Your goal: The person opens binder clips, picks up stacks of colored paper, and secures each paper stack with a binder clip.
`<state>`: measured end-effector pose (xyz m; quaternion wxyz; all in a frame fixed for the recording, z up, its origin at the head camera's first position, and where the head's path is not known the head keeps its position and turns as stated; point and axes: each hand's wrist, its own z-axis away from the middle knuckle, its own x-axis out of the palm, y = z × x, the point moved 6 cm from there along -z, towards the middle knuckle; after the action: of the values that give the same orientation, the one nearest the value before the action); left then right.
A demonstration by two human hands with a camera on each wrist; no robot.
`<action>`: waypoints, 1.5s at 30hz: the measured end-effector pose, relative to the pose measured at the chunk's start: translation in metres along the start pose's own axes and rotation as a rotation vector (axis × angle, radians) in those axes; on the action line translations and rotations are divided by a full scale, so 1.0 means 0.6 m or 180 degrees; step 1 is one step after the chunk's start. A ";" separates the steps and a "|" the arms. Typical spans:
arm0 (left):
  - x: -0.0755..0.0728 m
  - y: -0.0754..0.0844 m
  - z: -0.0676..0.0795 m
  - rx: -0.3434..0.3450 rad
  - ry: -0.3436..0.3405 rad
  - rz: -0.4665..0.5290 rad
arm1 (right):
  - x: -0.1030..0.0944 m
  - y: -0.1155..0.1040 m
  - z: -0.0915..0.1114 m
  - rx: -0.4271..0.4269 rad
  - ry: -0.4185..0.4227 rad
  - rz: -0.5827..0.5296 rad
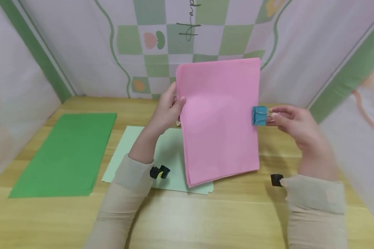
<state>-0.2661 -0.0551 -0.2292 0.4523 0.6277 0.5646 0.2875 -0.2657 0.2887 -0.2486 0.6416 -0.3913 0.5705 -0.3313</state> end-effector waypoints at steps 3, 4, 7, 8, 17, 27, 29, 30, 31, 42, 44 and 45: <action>-0.004 0.015 0.002 0.0134 -0.0091 0.0084 | -0.003 -0.012 0.007 -0.0128 -0.0009 -0.0551; -0.006 0.018 0.002 0.0154 -0.0110 0.0103 | -0.004 -0.016 0.010 -0.0152 -0.0006 -0.0701; -0.013 0.023 0.004 0.0138 -0.0112 0.0149 | -0.008 -0.023 0.016 -0.0193 0.0041 -0.0832; -0.016 0.023 0.005 0.0117 -0.0102 0.0152 | -0.008 -0.024 0.017 -0.0169 0.0061 -0.0716; -0.026 0.025 0.004 0.0102 -0.0134 0.0136 | -0.011 -0.017 0.024 0.0048 0.0230 0.0235; -0.032 0.029 0.009 0.0123 -0.0116 0.0117 | -0.013 -0.017 0.025 0.0203 0.0349 0.0240; -0.032 0.029 0.009 0.0137 -0.0138 0.0098 | -0.010 -0.018 0.024 0.0211 0.0310 0.0242; -0.032 0.029 0.009 0.0131 -0.0143 0.0087 | -0.008 -0.019 0.024 0.0207 0.0285 0.0243; -0.033 0.028 0.009 0.0127 -0.0152 0.0080 | -0.006 -0.020 0.024 0.0193 0.0272 0.0244; -0.039 0.029 0.011 0.0143 -0.0128 0.0087 | -0.003 -0.020 0.018 0.0143 0.0320 0.0186; -0.036 0.028 0.010 0.0145 -0.0155 0.0107 | -0.001 -0.021 0.017 0.0085 0.0307 0.0146; -0.034 0.027 0.009 0.0139 -0.0172 0.0119 | 0.000 -0.022 0.016 0.0046 0.0286 0.0132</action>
<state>-0.2580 -0.0752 -0.2137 0.4482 0.6554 0.5465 0.2664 -0.2558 0.2834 -0.2367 0.6249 -0.3595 0.6043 -0.3393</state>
